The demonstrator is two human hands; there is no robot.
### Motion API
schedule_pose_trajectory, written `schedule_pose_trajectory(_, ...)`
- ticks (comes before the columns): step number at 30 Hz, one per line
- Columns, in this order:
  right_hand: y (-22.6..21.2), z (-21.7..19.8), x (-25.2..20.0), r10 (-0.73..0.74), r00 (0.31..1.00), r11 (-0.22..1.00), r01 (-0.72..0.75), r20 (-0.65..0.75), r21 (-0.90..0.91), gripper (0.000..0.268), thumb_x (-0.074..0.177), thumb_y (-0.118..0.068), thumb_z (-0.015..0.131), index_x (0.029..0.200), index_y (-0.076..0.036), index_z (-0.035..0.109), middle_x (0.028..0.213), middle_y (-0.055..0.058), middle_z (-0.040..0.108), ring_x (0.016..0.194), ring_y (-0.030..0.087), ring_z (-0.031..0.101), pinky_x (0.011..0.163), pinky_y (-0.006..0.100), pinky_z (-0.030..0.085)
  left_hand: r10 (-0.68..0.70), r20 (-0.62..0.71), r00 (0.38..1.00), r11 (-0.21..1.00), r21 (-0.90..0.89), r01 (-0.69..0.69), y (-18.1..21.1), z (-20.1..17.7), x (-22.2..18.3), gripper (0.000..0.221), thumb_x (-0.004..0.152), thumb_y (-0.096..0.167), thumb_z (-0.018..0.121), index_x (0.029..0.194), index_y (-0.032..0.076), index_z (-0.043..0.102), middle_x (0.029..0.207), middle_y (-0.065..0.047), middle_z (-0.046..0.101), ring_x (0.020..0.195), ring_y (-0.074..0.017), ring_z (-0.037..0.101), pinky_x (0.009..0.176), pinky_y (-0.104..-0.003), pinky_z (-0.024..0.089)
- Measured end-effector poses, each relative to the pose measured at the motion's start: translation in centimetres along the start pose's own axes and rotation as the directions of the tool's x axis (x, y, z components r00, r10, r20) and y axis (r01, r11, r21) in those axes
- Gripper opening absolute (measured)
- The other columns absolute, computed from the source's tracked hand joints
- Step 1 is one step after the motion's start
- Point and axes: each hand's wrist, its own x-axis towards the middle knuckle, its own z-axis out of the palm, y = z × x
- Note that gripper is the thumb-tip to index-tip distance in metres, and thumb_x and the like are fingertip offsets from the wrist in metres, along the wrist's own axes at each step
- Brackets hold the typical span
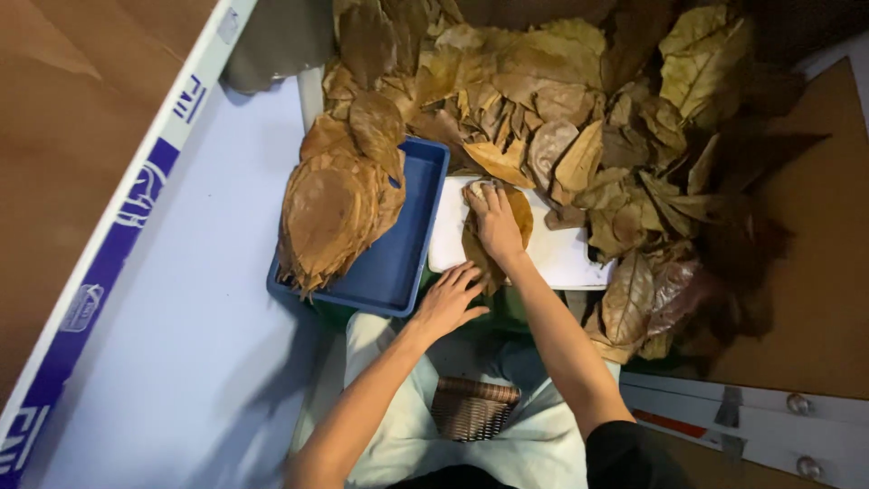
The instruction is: Sorting and smoothing dried tobacco leaves on a flat surface before stacking them in a tray.
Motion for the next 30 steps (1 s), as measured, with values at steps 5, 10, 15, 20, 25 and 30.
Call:
schedule_pose_trajectory(5,-1.5,-0.4,-0.5,0.108,0.99,0.994,-0.106,-0.09,0.023,0.051,0.093,-0.002,0.048,0.142,-0.004,0.06,0.132,0.008,0.067,0.137,0.033,0.046,0.125,0.051,0.028,-0.026,0.055,0.998,1.0,0.005,0.025,-0.2,0.8,0.0,0.053,0.093,0.054,0.063,0.127,0.014,0.069,0.144,-0.014,0.051,0.144,-0.0325,0.042,0.116,-0.045,0.037)
schedule_pose_trajectory(10,-3.7,-3.4,-4.2,0.033,0.998,0.997,-0.03,-0.045,0.065,0.041,0.097,-0.008,0.05,0.134,-0.009,0.066,0.125,0.005,0.07,0.132,0.032,0.053,0.122,0.05,0.034,-0.038,0.109,0.993,0.999,0.027,0.036,-0.6,2.0,0.2,0.048,0.085,0.047,0.074,0.118,0.012,0.074,0.134,-0.015,0.057,0.136,-0.032,0.049,0.109,-0.044,0.043)
schedule_pose_trajectory(15,-5.5,-10.6,-7.9,0.167,0.961,0.878,-0.246,0.219,0.41,0.033,0.093,-0.007,0.06,0.124,-0.013,0.072,0.119,0.013,0.066,0.112,0.04,0.064,0.104,0.051,0.052,-0.104,0.126,0.987,0.993,-0.048,0.111,2.7,0.5,0.4,0.049,0.085,0.044,0.074,0.115,0.005,0.074,0.142,-0.021,0.051,0.139,-0.0355,0.044,0.11,-0.045,0.041)
schedule_pose_trajectory(20,-2.7,-11.2,-11.7,0.625,0.767,0.389,-0.466,0.143,0.795,0.057,0.098,0.001,0.046,0.152,-0.015,0.052,0.142,0.019,0.06,0.138,0.039,0.05,0.116,0.051,0.038,-0.166,-0.03,0.986,0.961,-0.229,0.154,5.4,-2.0,2.1,0.04,0.101,0.023,0.055,0.131,-0.003,0.062,0.142,-0.026,0.053,0.135,-0.0418,0.048,0.116,-0.048,0.037)
schedule_pose_trajectory(25,-7.0,-11.3,-8.4,0.669,0.743,0.464,-0.435,0.017,0.771,0.057,0.089,0.003,0.057,0.146,-0.007,0.055,0.136,0.026,0.059,0.135,0.046,0.05,0.116,0.055,0.037,-0.113,0.018,0.993,0.985,0.134,0.109,1.3,0.9,2.1,0.041,0.101,0.032,0.054,0.128,0.005,0.067,0.144,-0.021,0.054,0.14,-0.0385,0.044,0.119,-0.051,0.031)
schedule_pose_trajectory(30,-8.0,-8.5,-6.1,0.439,0.893,0.779,-0.434,0.1,0.453,0.042,0.095,-0.01,0.063,0.136,-0.004,0.064,0.127,0.026,0.065,0.123,0.048,0.059,0.108,0.06,0.043,-0.054,0.069,0.996,0.985,0.168,0.042,1.2,3.2,-0.6,0.04,0.097,0.042,0.055,0.114,0.012,0.075,0.123,-0.014,0.066,0.129,-0.0329,0.053,0.112,-0.048,0.037)
